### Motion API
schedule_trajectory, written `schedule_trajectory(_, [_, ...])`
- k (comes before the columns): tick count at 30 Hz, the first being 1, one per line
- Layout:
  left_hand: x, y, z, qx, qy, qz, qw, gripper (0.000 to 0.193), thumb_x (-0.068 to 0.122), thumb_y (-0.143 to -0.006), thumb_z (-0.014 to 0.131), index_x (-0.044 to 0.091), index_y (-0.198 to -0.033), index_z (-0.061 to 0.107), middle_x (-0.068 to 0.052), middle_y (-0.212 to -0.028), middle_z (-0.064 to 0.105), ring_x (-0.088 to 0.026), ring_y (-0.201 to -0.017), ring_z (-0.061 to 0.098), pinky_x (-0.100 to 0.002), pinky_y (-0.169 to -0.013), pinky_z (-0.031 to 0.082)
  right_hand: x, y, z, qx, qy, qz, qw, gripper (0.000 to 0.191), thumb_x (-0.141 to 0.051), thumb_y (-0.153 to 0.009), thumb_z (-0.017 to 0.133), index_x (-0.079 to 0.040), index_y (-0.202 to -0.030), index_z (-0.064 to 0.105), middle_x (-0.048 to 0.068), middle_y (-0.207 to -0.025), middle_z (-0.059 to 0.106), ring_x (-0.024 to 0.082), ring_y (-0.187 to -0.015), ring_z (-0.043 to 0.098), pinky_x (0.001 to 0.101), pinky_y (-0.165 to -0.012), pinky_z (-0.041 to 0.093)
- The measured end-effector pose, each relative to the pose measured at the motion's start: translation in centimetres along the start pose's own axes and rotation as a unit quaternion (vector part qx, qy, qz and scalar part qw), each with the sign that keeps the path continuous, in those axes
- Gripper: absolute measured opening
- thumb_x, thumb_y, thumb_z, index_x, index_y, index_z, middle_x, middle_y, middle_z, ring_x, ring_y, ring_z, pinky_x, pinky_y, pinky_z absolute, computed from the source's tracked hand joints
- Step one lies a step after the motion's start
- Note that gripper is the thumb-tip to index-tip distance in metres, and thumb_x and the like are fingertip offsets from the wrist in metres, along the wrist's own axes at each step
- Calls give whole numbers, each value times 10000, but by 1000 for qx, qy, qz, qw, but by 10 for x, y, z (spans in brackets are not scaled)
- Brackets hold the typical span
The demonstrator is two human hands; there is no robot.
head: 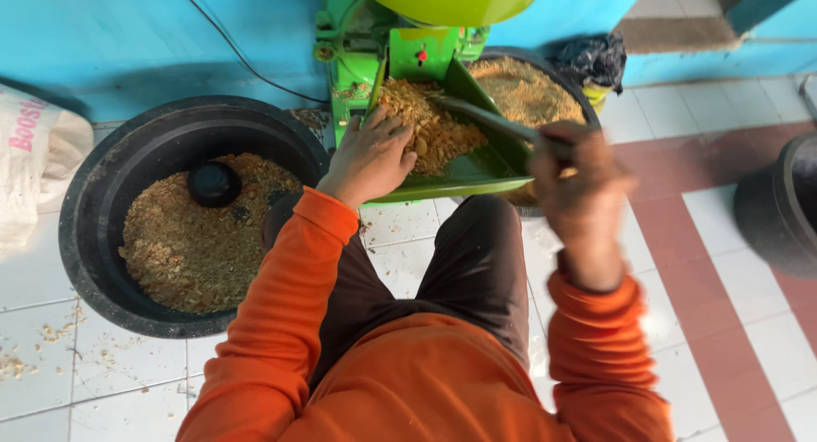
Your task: The person sits on the floor in front of a green grinding machine and uses a metal scoop to move crushed material out of the machine's discharge tray, occasionally pushing material back toward the outlet. At the end they use a black bowl to scoop the ground material from a large black basin on the floor.
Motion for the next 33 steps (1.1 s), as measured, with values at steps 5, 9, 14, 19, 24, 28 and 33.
schedule_trajectory(5, [2, 1, -3, 23, 12, 8, 1000, 488, 361, -957, 609, 73, -1351, 609, -116, -1399, 588, -354, -1433, 384, -602, -1110, 317, -10, -5, -31, -4, 5, -1, 1000, 161, -1, -1057, 763, -34, -1108, 614, 113, -978, 729, 204, -847, 755, 327, -733, 589])
schedule_trajectory(9, [3, 1, -7, 22, 18, 6, 1000, 493, 372, -950, 625, 76, -1344, 614, -106, -1407, 584, -356, -1421, 397, -612, -1097, 325, 16, 3, 27, -22, 6, -8, 1000, 128, -17, -979, 782, -32, -1048, 675, 130, -924, 724, 219, -752, 731, 339, -655, 583])
schedule_trajectory(14, [4, 1, -7, 11, 4, 7, 1000, 497, 377, -951, 633, 77, -1347, 614, -103, -1396, 594, -344, -1434, 410, -582, -1111, 349, 41, 9, 107, -86, -90, 20, 992, 81, -16, -1009, 689, 27, -1058, 641, 164, -1086, 719, 234, -791, 747, 306, -648, 623])
schedule_trajectory(19, [1, 0, 0, 5, -4, 1, 1000, 503, 374, -952, 633, 82, -1362, 609, -99, -1406, 589, -335, -1438, 408, -566, -1121, 348, 31, 12, 108, -66, -73, -56, 994, 102, -19, -995, 694, 28, -1067, 639, 160, -1092, 720, 313, -931, 745, 373, -815, 614])
schedule_trajectory(24, [0, -2, -2, 12, 12, 2, 1000, 500, 378, -943, 642, 78, -1342, 615, -111, -1409, 581, -345, -1413, 404, -578, -1085, 346, 52, 17, 105, -79, -70, 47, 993, 74, 2, -1007, 664, 44, -1068, 661, 173, -1069, 731, 264, -834, 746, 343, -710, 603])
schedule_trajectory(28, [2, 2, -6, 14, 10, 2, 1000, 500, 373, -963, 633, 88, -1372, 613, -85, -1394, 605, -314, -1442, 418, -543, -1125, 371, 37, 11, 114, -103, -74, -39, 991, 59, -22, -1040, 686, 2, -1081, 650, 146, -1093, 730, 239, -872, 737, 327, -758, 616])
schedule_trajectory(33, [2, 1, -7, 21, 22, 9, 999, 477, 369, -941, 649, 68, -1310, 631, -95, -1346, 623, -332, -1386, 438, -576, -1049, 374, 35, 0, 59, -13, -35, 1, 999, 97, 1, -1022, 729, -10, -1107, 684, 138, -983, 711, 205, -789, 697, 331, -687, 561])
Point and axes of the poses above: each hand's wrist, its own y-axis away from the middle knuckle, its own z-axis out of the palm, x = y × z, the point moved 8 cm from there along -y, towards the middle knuckle
